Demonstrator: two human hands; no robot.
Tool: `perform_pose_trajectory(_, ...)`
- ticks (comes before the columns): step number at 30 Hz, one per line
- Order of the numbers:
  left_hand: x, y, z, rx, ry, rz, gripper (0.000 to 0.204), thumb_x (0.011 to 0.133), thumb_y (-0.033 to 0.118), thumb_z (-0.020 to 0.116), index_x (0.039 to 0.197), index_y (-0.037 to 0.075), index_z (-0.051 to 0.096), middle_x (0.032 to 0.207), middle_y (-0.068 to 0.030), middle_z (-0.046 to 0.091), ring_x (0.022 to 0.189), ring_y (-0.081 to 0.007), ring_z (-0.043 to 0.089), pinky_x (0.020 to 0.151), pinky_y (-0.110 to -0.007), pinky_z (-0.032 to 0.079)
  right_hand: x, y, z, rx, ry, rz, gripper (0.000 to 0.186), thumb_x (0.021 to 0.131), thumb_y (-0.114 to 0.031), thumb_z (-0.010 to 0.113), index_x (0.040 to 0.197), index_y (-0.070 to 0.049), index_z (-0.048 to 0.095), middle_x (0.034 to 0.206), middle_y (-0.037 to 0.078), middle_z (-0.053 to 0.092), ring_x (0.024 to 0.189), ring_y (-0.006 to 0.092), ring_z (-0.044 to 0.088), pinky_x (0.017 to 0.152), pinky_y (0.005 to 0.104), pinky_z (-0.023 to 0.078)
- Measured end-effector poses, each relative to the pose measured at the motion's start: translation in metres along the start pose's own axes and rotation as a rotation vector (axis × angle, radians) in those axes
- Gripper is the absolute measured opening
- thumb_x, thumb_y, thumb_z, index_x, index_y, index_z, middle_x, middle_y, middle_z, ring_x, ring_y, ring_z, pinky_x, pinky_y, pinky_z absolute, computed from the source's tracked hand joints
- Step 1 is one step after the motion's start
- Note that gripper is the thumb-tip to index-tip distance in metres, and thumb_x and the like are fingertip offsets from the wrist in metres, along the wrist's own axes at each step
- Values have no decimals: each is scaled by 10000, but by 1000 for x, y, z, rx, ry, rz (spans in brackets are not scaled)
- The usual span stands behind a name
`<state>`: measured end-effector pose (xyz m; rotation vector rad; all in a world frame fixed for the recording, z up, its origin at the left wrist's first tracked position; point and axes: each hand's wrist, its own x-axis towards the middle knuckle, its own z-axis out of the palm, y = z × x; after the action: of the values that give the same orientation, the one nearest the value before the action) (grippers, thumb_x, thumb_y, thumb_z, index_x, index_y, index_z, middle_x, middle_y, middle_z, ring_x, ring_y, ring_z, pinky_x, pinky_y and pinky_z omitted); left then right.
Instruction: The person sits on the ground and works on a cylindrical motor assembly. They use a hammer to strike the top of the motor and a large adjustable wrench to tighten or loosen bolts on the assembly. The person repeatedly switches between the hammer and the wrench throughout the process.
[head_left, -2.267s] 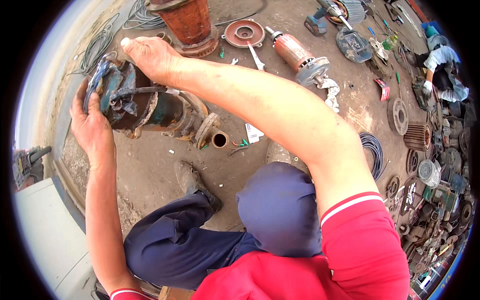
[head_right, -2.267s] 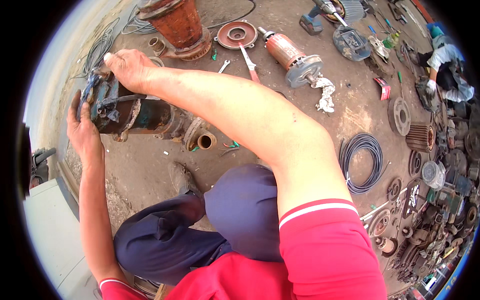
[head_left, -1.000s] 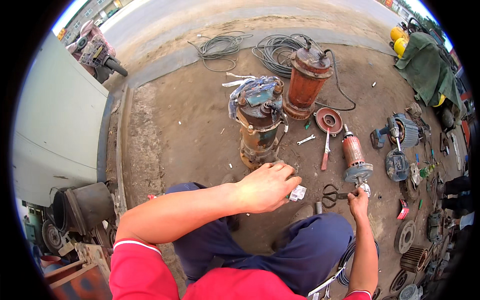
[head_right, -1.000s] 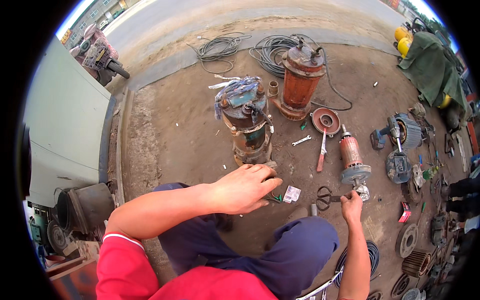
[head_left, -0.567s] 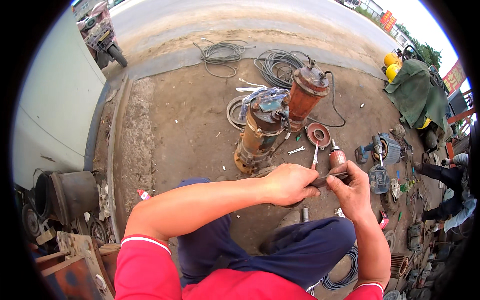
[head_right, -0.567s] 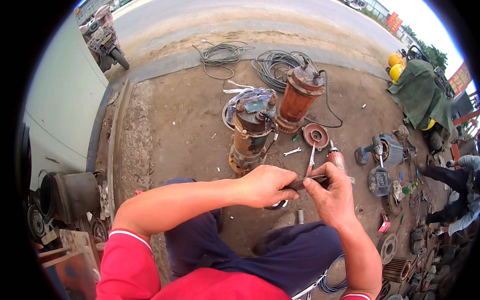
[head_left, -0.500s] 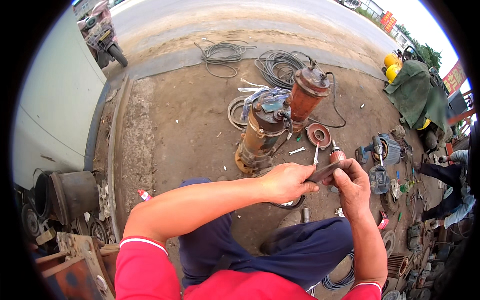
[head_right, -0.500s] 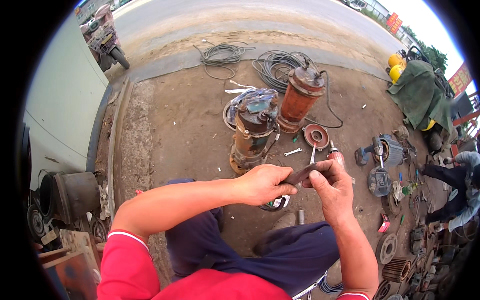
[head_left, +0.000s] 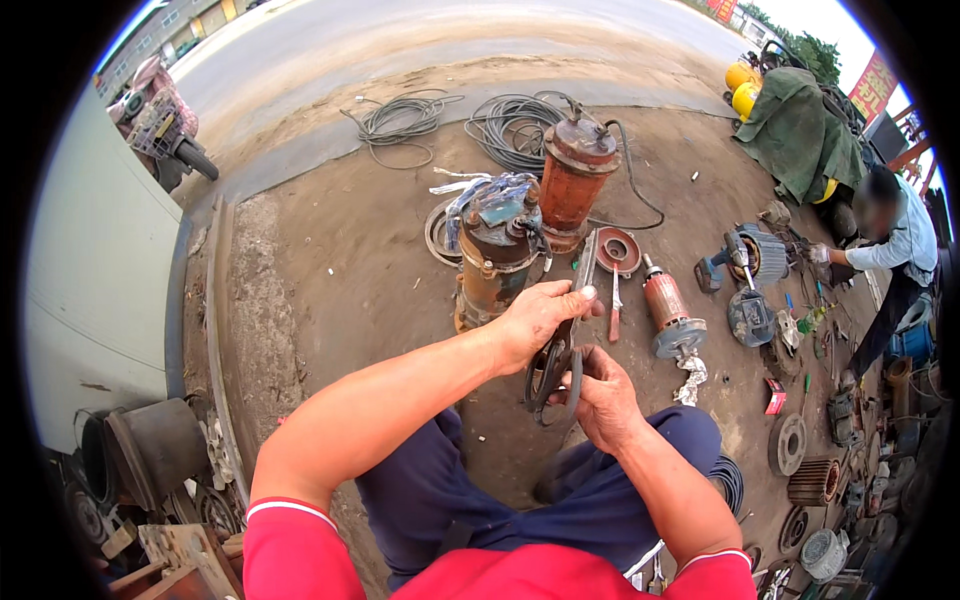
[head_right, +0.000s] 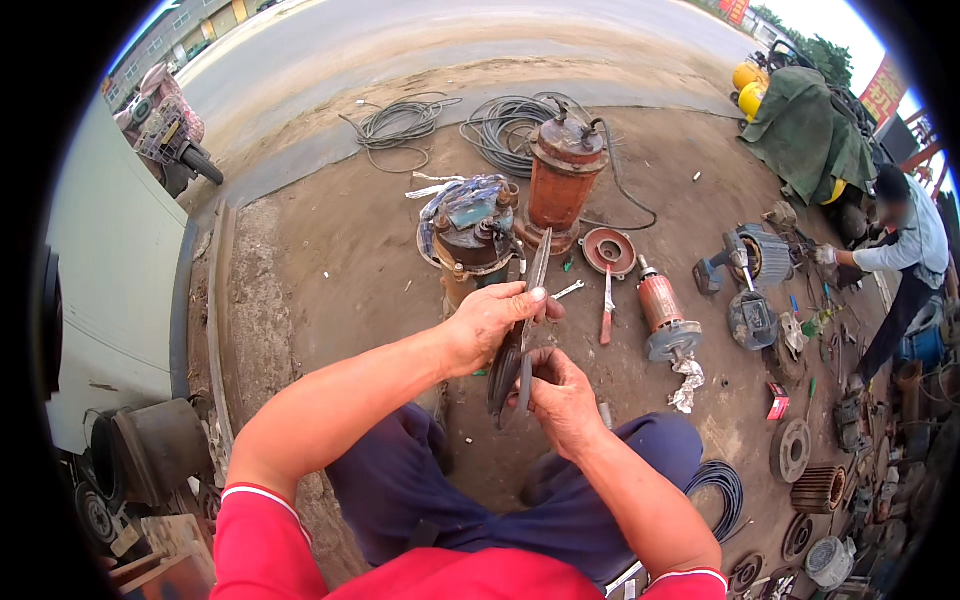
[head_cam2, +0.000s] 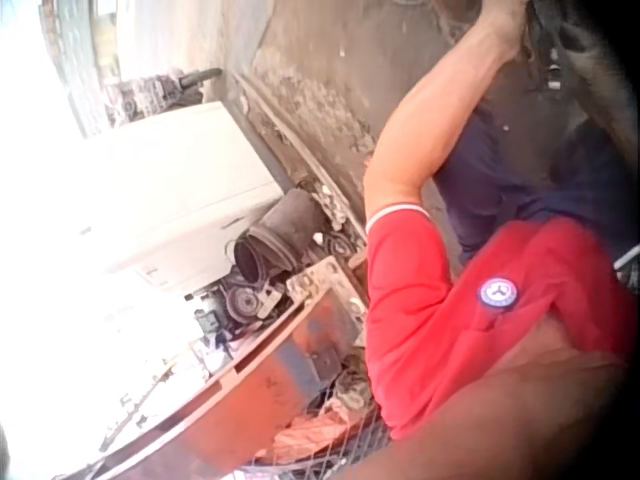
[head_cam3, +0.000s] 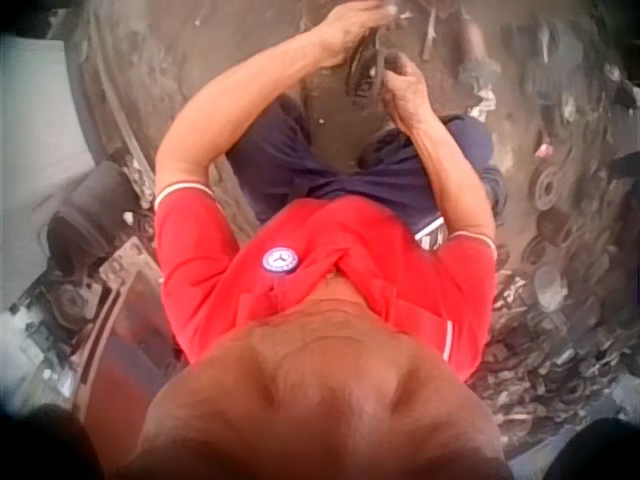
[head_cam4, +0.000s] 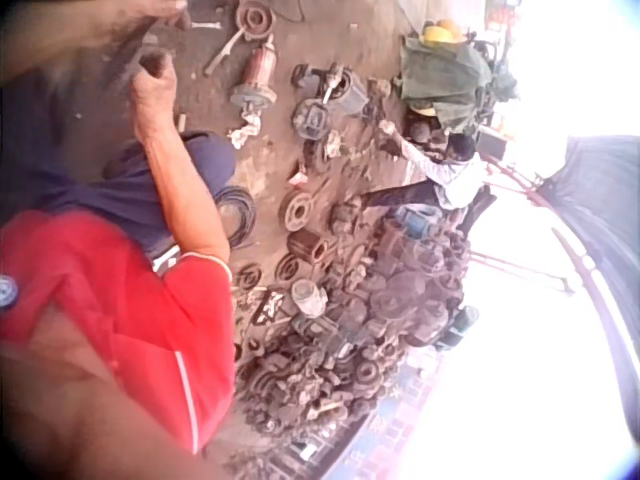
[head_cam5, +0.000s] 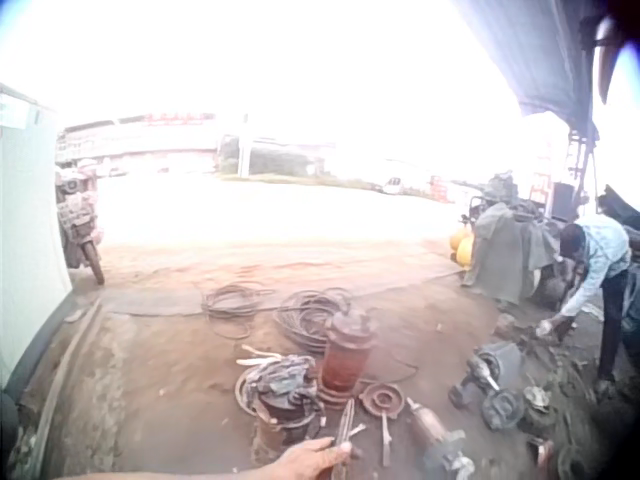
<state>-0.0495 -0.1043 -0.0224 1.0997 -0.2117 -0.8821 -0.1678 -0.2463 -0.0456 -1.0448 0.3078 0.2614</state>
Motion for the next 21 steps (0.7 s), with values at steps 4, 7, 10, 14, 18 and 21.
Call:
perform_pose_trajectory(4, 10, -9, 0, 77, 11, 11, 419, 1020, 434, 601, 1114, 33, 680, 1046, -42, 579, 966, -141, 521, 844, -317, 457, 3, 4, 1, -7, -38, -51, 428, 866, -123, 785, 1174, -29, 504, 1033, 71, 645, 884, 163, 637, 784, 319, 529)
perform_pose_trajectory(7, 18, -12, -1, 332, -42, 90, 479, 1036, 494, 542, 1061, 36, 680, 1046, -49, 616, 948, -143, 522, 854, -330, 449, 3, 6, 4, 6, 58, -75, 504, 846, -140, 814, 1191, -12, 470, 921, 75, 640, 773, 153, 623, 697, 301, 520)
perform_pose_trajectory(10, 39, -1, -16, 1002, 39, 408, 540, 1057, 505, 471, 1055, -1, 659, 963, -164, 605, 955, -278, 575, 877, -396, 454, 1, 6, 4, -130, 227, -155, 524, 851, -156, 817, 1173, 16, 442, 749, 61, 597, 595, 133, 563, 543, 276, 477)
perform_pose_trajectory(14, 66, 21, -37, 1965, 135, 844, 267, 917, 202, 617, 1113, 30, 670, 1114, -127, 654, 1089, -312, 598, 993, -466, 460, 3, 18, -4, -351, 352, -148, 533, 847, -153, 805, 1184, 35, 438, 811, 77, 621, 643, 128, 572, 568, 284, 478)
perform_pose_trajectory(18, 93, 16, -36, 2444, 124, 515, 223, 840, 174, 669, 1033, 81, 735, 1047, -65, 702, 1081, -237, 615, 989, -478, 433, 11, 42, -16, -648, 385, -120, 530, 809, -145, 782, 1177, 46, 452, 843, 105, 627, 707, 162, 597, 616, 321, 500)
perform_pose_trajectory(21, 100, 26, -24, 2390, 58, 327, 159, 828, 174, 679, 940, 106, 769, 972, -43, 719, 1072, -229, 619, 955, -453, 428, 11, 54, -24, -743, 397, -63, 514, 781, -133, 753, 1170, 45, 468, 926, 155, 625, 770, 198, 621, 652, 354, 518)
